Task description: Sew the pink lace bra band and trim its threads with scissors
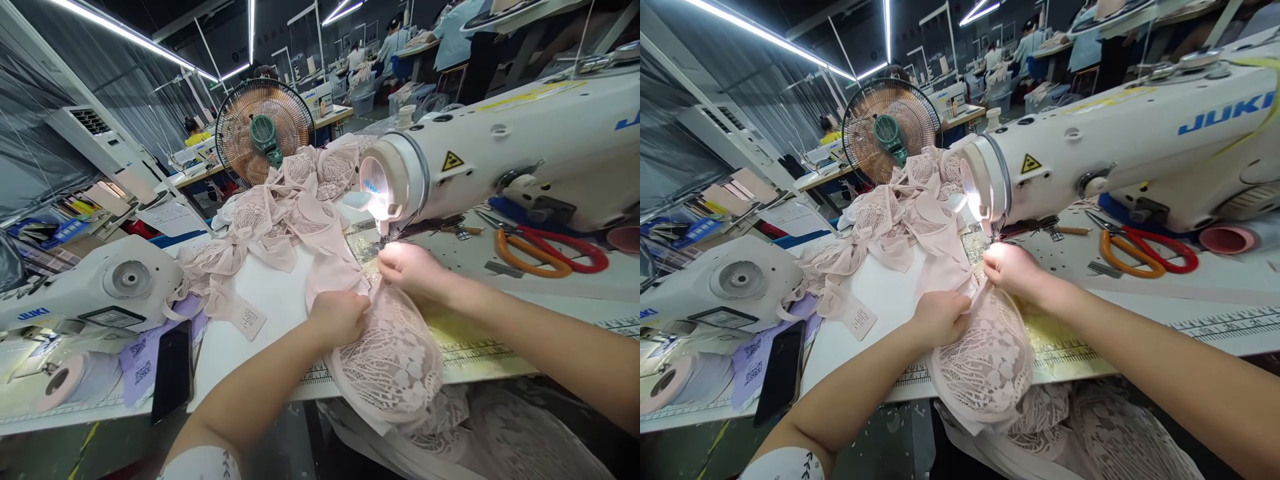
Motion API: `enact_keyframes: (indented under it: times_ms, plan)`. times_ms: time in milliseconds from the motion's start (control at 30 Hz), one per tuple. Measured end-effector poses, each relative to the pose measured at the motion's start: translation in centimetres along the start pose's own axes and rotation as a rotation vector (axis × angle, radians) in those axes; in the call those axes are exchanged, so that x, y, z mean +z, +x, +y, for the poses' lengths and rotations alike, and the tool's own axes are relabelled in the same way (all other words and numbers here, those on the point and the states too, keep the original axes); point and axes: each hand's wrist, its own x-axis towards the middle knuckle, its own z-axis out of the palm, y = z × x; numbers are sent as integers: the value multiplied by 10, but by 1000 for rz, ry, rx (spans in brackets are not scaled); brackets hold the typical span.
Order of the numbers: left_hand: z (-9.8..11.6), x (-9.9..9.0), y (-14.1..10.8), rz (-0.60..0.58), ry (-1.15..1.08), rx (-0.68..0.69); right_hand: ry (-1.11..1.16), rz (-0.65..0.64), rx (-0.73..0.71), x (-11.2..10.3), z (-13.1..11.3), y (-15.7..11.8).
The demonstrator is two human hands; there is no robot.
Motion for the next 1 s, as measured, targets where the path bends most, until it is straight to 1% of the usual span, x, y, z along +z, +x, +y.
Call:
enact_keyframes:
  times_ms: [67, 133, 167, 233, 300, 333, 367, 400, 467, 500, 533, 567, 633, 700, 767, 867, 1000]
  plan:
    - [3, 2, 0, 7, 2, 57, 31, 38, -3, 5, -4, -1]
    - [4, 3, -1, 72, -68, 113, 80, 70, 5, 10, -12, -4]
    - [3, 4, -1, 137, -137, 139, 99, 92, 16, 11, -17, -5]
    - [-3, 6, -1, 342, -297, 120, 191, 109, 77, 10, -26, -9]
    - [-12, 7, 1, 558, -415, 25, 387, 55, 203, 6, -34, -14]
    - [-17, 8, 3, 621, -448, -27, 496, 19, 264, 3, -37, -17]
    - [-22, 9, 5, 635, -471, -67, 587, -11, 302, 1, -40, -20]
    - [-26, 10, 8, 604, -489, -97, 644, -23, 311, 0, -42, -23]
    - [-31, 11, 11, 484, -517, -164, 694, -8, 271, -1, -45, -27]
    - [-32, 11, 12, 429, -532, -207, 747, -2, 265, -1, -46, -28]
    - [-33, 10, 12, 390, -549, -245, 839, -3, 288, 0, -46, -28]
    - [-32, 9, 12, 365, -566, -266, 963, -11, 337, 1, -46, -26]
    - [-31, 7, 10, 351, -594, -268, 1233, -17, 449, 3, -46, -21]
    - [-30, 6, 7, 361, -604, -243, 1402, 13, 521, 4, -46, -12]
    - [-31, 6, 5, 379, -602, -224, 1446, 66, 539, 6, -46, -2]
    - [-35, 7, 5, 412, -632, -213, 1408, 147, 535, 11, -45, 10]
    - [-36, 6, 6, 441, -856, -257, 1314, 233, 489, 23, -44, 18]
